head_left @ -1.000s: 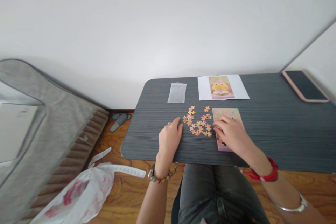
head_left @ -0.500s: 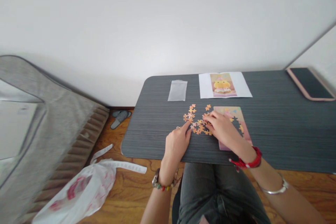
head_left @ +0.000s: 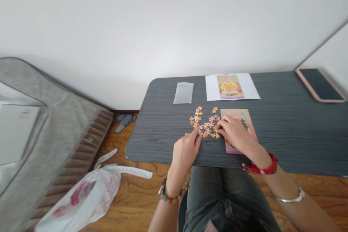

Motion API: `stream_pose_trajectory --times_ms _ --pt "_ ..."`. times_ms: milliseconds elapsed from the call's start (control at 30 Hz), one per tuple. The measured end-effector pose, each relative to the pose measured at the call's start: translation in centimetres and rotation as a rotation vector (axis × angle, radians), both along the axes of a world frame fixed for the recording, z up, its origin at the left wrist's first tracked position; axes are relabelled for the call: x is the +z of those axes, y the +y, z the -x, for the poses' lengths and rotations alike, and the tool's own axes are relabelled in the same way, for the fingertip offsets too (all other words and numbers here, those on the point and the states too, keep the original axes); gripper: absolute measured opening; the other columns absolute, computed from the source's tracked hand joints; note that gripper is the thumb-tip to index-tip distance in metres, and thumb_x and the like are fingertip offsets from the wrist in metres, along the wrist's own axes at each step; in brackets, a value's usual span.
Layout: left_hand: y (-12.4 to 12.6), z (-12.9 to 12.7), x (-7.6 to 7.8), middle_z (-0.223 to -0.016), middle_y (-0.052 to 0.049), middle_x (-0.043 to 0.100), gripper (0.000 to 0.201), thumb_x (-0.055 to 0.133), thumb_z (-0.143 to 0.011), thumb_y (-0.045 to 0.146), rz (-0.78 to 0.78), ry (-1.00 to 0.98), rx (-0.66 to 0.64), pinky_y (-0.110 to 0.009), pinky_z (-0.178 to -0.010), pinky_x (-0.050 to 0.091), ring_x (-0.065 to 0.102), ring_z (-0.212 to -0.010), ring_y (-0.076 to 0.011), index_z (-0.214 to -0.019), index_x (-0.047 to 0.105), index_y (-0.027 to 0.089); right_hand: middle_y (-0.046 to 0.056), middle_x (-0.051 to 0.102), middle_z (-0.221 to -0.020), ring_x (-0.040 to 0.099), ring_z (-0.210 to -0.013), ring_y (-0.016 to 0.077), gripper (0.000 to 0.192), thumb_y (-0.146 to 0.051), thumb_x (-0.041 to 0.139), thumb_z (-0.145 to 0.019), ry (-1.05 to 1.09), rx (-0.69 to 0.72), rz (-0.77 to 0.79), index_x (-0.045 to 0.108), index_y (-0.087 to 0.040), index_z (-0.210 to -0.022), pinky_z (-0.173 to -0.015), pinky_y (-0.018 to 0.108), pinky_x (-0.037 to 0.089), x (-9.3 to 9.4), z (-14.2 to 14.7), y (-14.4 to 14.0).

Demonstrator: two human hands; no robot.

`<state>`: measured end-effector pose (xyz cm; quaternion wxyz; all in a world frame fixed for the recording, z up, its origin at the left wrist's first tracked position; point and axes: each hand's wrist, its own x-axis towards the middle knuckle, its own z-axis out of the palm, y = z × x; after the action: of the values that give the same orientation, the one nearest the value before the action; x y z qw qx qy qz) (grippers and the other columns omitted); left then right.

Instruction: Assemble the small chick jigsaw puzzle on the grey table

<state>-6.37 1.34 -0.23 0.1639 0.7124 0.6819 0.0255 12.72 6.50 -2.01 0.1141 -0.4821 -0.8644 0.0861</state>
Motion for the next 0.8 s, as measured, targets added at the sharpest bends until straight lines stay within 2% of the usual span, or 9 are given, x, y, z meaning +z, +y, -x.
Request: stream_pose_trajectory --times_ms 200,333,467,567,800 --pt "-0.3 -0.8 0.1 -0.086 -0.003 0.070 0.036 0.037 -0.092 0.035 -0.031 -0.023 -0.037 -0.023 -0.067 0.046 0.065 -0.078 -0.0164 -0.126 0.048 0.029 0.007 0.059 -0.087 0.055 -0.086 0.0218 0.009 -0.020 0.051 -0.086 -0.045 -0.020 -0.062 0.059 -0.018 -0.082 -0.076 0.035 0.036 0.7 -0.7 -0.4" --pt "-0.5 -2.0 0.4 -0.090 -0.004 0.070 0.035 0.038 -0.092 0.035 -0.014 -0.023 -0.066 -0.024 -0.068 0.046 0.065 -0.080 -0.0165 -0.125 0.049 0.029 0.008 0.058 -0.094 0.054 -0.093 0.0213 0.012 -0.022 0.047 -0.088 0.006 -0.055 -0.105 0.058 -0.017 -0.089 -0.074 0.033 0.035 0.8 -3.8 -0.9" --pt "-0.3 -3.9 0.7 -0.092 -0.005 0.069 0.035 0.038 -0.092 0.036 0.009 -0.020 -0.121 -0.024 -0.069 0.047 0.065 -0.083 -0.0177 -0.124 0.050 0.028 0.006 0.057 -0.090 0.055 -0.087 0.0194 0.015 -0.026 0.045 -0.089 0.000 -0.077 -0.092 0.058 -0.018 -0.088 -0.073 0.032 0.034 0.8 -7.7 -0.9" --pt "0.3 -5.7 0.7 -0.092 -0.004 0.069 0.034 0.037 -0.092 0.036 0.001 -0.026 -0.188 -0.024 -0.068 0.047 0.065 -0.083 -0.0177 -0.123 0.050 0.030 0.006 0.057 -0.089 0.054 -0.087 0.0193 0.017 -0.027 0.044 -0.090 -0.036 -0.064 -0.062 0.059 -0.018 -0.088 -0.072 0.031 0.034 0.6 -9.4 -0.3" --pt "2.4 -9.4 1.1 -0.089 -0.006 0.068 0.030 0.037 -0.092 0.032 -0.007 0.066 -0.306 -0.028 -0.068 0.050 0.066 -0.080 -0.0198 -0.118 0.050 0.024 0.007 0.057 -0.092 0.053 -0.088 0.0190 0.017 -0.026 0.045 -0.089 -0.047 0.021 -0.005 0.060 -0.019 -0.089 -0.075 0.031 0.033 0.1 -9.8 1.6"
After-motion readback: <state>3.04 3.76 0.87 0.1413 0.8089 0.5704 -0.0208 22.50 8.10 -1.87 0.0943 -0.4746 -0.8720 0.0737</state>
